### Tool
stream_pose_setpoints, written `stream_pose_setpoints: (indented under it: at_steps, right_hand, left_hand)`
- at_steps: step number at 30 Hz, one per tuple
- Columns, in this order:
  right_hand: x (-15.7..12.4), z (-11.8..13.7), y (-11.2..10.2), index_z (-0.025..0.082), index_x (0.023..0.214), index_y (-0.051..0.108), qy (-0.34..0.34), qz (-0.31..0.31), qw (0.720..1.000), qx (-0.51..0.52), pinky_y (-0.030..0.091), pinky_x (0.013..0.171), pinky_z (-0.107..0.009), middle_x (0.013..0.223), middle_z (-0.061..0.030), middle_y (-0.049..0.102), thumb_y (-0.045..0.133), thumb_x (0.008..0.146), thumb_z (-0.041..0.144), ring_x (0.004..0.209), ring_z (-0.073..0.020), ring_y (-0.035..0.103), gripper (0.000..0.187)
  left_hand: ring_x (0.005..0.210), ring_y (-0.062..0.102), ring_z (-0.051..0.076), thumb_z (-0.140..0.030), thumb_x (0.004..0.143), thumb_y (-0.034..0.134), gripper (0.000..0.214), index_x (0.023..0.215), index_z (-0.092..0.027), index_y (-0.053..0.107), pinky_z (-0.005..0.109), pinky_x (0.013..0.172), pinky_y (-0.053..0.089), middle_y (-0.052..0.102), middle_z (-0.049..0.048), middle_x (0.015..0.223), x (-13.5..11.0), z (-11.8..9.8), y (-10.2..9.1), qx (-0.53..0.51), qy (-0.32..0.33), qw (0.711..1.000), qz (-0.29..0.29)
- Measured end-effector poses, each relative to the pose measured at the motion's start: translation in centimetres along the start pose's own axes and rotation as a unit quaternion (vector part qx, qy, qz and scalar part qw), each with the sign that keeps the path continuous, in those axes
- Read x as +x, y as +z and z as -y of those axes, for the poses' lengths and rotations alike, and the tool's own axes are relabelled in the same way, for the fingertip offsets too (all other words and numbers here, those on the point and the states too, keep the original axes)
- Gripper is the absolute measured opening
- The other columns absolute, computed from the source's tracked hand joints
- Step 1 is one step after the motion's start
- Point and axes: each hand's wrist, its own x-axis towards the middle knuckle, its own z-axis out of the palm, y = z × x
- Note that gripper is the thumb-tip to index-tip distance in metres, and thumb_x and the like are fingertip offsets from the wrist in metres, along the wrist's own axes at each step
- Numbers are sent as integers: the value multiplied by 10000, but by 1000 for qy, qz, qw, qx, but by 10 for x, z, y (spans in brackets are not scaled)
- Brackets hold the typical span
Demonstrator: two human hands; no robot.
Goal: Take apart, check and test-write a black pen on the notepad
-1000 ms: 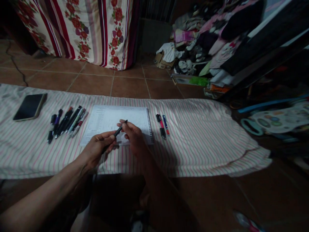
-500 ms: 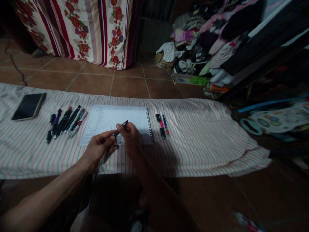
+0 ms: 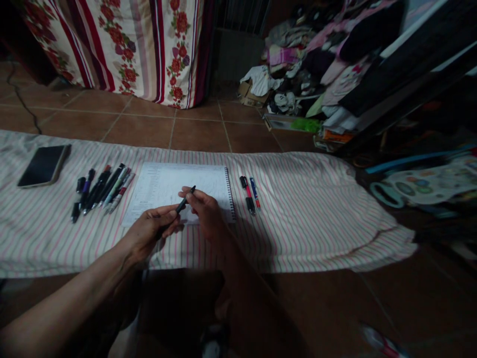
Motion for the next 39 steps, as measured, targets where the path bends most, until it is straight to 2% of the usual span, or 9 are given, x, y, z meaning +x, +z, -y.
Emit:
stream_pose_setpoints:
  at_steps: [4, 9, 18, 22, 25, 28, 32, 36, 39]
  right_hand:
    - [5, -8, 1, 216, 806, 663, 7, -35, 998, 48, 315, 623, -258, 798, 4, 656, 683, 645, 389, 677, -115, 479, 237]
    - [5, -12, 9, 191, 661, 531, -40, -57, 995, 71, 290, 557, -243, 585, 67, 471, 715, 594, 364, 543, -79, 369, 261]
    - [3, -10, 19, 195, 617, 452, -61, -151, 984, -77, 257, 499, -248, 555, 69, 374, 671, 607, 466, 519, -85, 320, 349]
    - [0, -6, 15, 189, 650, 526, -42, -128, 986, -99, 280, 512, -255, 570, 42, 443, 575, 681, 557, 531, -99, 362, 373]
    - [-4, 1, 7, 198, 876, 643, -30, -68, 996, -57, 323, 576, -259, 819, -25, 630, 526, 736, 539, 682, -133, 473, 387]
    - [-4, 4, 1, 236, 965, 660, -13, -24, 999, -18, 307, 581, -255, 983, -31, 664, 601, 708, 440, 740, -139, 483, 333]
    - [0, -1, 1, 220, 864, 675, -7, -41, 999, 6, 290, 569, -255, 836, -7, 656, 648, 672, 404, 626, -108, 429, 267]
    - [1, -6, 8, 193, 713, 613, -38, -69, 997, 13, 274, 539, -253, 583, 46, 503, 673, 638, 413, 534, -91, 355, 240]
    - [1, -6, 14, 196, 668, 554, -56, -90, 994, 1, 283, 532, -252, 541, 62, 436, 671, 628, 418, 524, -93, 354, 254]
  left_hand:
    - [388, 346, 31, -215, 666, 685, 244, 860, -68, 690, 221, 489, 331, 495, -52, 459, 0, 1, 0, 12, 14, 1000, 7]
    - [399, 404, 36, -256, 643, 717, 361, 964, -112, 638, 193, 441, 287, 537, -52, 503, 0, 5, 1, 35, 40, 998, -30]
    - [411, 421, 44, -243, 600, 737, 405, 981, -115, 686, 207, 448, 324, 536, -46, 495, 2, 13, 3, 22, 71, 995, -72]
    - [406, 415, 42, -212, 597, 736, 402, 979, -97, 687, 218, 476, 351, 568, -27, 512, 3, 10, 2, -7, 43, 997, -63]
    - [385, 382, 30, -207, 615, 722, 375, 968, -84, 693, 209, 470, 342, 548, -35, 486, 2, 4, 1, -6, 18, 999, -49]
    - [378, 370, 27, -195, 635, 702, 346, 958, -71, 689, 212, 483, 351, 530, -43, 468, 1, 1, 2, -13, 2, 1000, -23]
    - [376, 366, 25, -198, 640, 709, 333, 947, -76, 671, 212, 480, 351, 533, -48, 473, -1, 3, 3, -8, 14, 1000, -12]
    - [376, 388, 28, -243, 649, 718, 330, 942, -117, 631, 198, 442, 319, 556, -50, 508, -3, 5, 4, 18, 57, 998, -26]
    - [399, 418, 39, -259, 644, 720, 353, 960, -131, 627, 200, 447, 327, 561, -48, 537, -3, 7, 5, 34, 73, 996, -42]
